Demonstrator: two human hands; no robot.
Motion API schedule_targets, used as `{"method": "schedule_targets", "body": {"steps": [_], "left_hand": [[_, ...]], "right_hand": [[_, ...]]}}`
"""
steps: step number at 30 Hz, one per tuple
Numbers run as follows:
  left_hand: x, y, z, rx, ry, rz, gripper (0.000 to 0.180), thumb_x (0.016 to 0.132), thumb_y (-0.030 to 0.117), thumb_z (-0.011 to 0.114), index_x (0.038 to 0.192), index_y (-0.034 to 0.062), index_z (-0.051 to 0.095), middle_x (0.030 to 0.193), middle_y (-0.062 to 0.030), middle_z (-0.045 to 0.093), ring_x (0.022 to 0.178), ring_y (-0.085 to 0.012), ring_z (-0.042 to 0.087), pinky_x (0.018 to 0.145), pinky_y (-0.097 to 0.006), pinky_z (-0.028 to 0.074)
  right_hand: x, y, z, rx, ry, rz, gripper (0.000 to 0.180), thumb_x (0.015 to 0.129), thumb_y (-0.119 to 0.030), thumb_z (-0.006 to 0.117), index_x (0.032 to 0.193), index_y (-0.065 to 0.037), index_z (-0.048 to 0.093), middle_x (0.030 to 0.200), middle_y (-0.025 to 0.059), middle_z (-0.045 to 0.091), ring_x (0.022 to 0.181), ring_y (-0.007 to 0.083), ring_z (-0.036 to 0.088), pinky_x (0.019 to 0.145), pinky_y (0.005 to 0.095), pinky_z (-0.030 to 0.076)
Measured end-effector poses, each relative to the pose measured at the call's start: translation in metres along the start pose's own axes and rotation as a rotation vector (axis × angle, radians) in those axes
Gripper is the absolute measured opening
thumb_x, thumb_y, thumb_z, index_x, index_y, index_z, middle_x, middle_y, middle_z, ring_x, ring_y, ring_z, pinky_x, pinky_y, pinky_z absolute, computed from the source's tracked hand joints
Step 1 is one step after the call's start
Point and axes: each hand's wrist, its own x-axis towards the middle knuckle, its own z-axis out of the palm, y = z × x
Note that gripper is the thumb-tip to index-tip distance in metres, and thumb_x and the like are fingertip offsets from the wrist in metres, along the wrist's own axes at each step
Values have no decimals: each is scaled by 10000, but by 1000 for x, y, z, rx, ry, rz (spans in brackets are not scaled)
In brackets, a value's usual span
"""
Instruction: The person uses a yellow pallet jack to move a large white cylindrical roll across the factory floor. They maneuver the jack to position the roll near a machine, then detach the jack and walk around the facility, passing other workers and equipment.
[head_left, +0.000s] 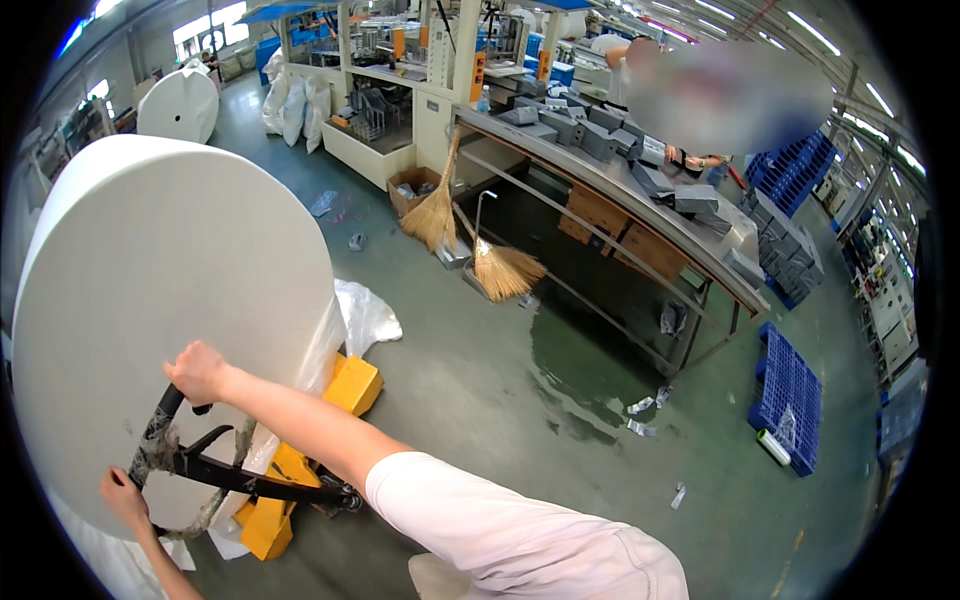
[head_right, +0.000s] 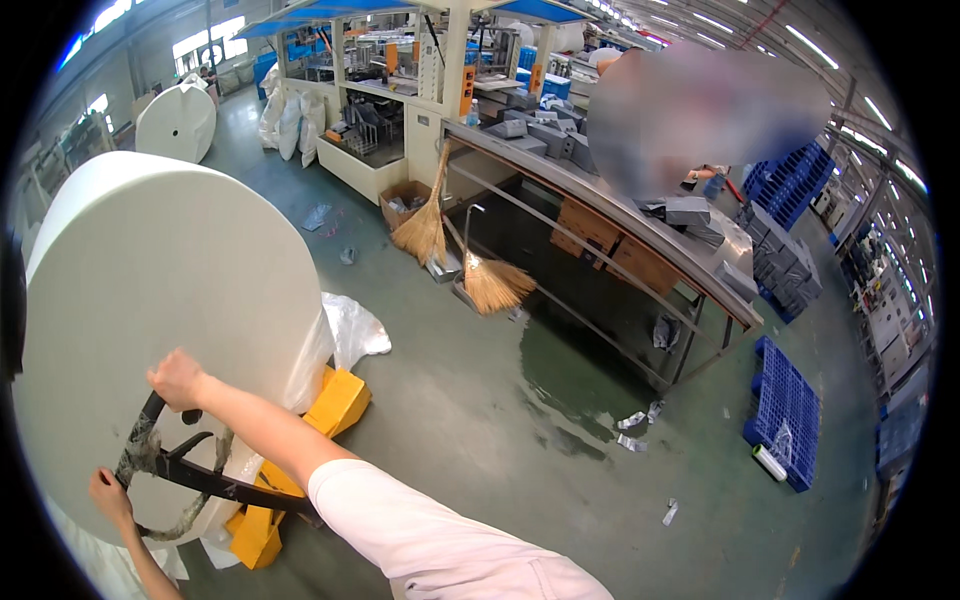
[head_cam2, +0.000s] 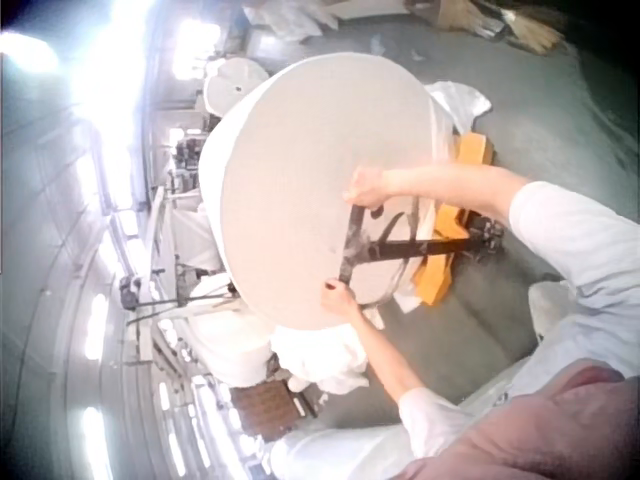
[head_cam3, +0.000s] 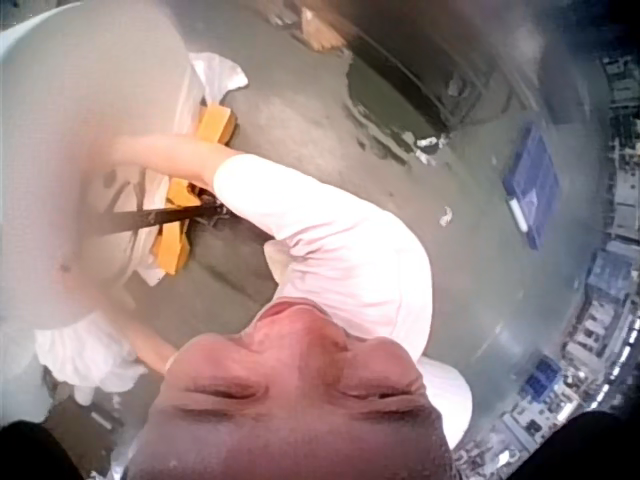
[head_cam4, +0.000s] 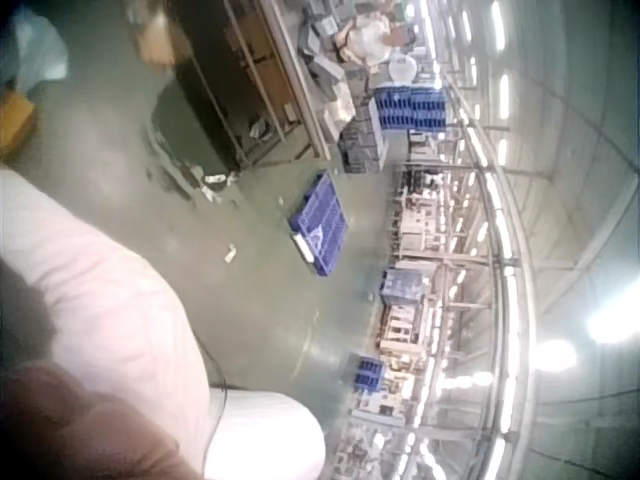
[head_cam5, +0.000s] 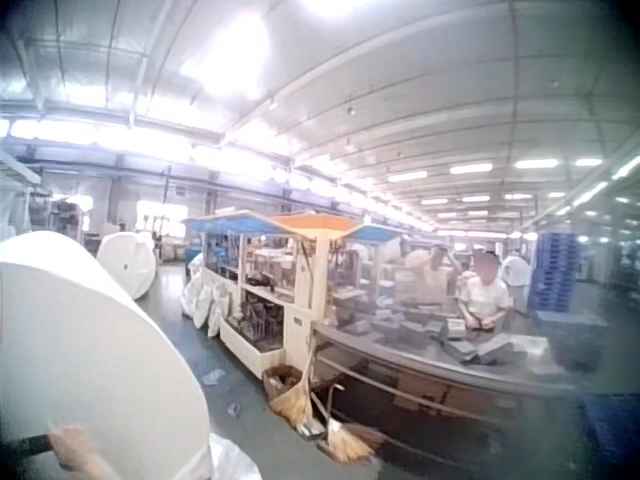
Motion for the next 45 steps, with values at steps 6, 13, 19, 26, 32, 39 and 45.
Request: {"method": "schedule_targets", "body": {"steps": [6,13,19,26,32,39,45], "left_hand": [[-7,-43,38,62,-46,-125,402,928,292,464,778,-56,595,726,-257,583,675,-420,550,630,-494,406],[16,-92,35,-9,-330,-152,498,957,346,428,755,-85,576,675,-256,573,607,-406,549,614,-497,411],[45,42,40,-270,-519,-141,526,980,384,427,738,-75,515,610,-193,501,576,-306,543,619,-442,436],[51,-8,83,-258,-459,1,573,989,421,414,704,-71,481,579,-164,418,562,-254,402,572,-405,346],[58,-43,93,0,-444,-13,611,984,460,410,708,-83,470,609,-172,424,598,-274,362,586,-426,338],[85,-71,134,-49,-211,-30,670,980,495,391,731,-107,551,660,-212,537,625,-356,489,639,-447,400],[109,-80,172,3,-299,-37,609,992,461,383,842,-84,608,751,-219,589,697,-326,545,683,-437,424]], "right_hand": [[25,-1,28,307,-438,116,449,529,-170,736,936,-17,626,776,176,665,803,390,646,759,454,519],[-37,97,-357,1346,839,-48,565,884,-442,543,1252,-12,533,1250,149,563,1192,267,507,1024,394,376],[-131,22,-492,804,1170,-198,653,924,-525,408,1297,4,496,1323,155,513,1256,277,444,1090,403,272],[-41,45,-244,545,250,354,346,885,-280,594,1126,-34,557,1051,117,623,1016,236,597,889,373,460],[-28,41,14,226,13,284,610,834,-395,634,1237,36,479,1128,228,554,1101,388,518,999,465,378],[46,26,111,428,-139,377,512,830,-400,644,1096,13,498,1021,198,536,1052,362,510,910,460,392],[57,49,131,425,-25,387,492,793,-377,691,1048,3,509,982,198,545,969,371,543,851,455,422]]}}
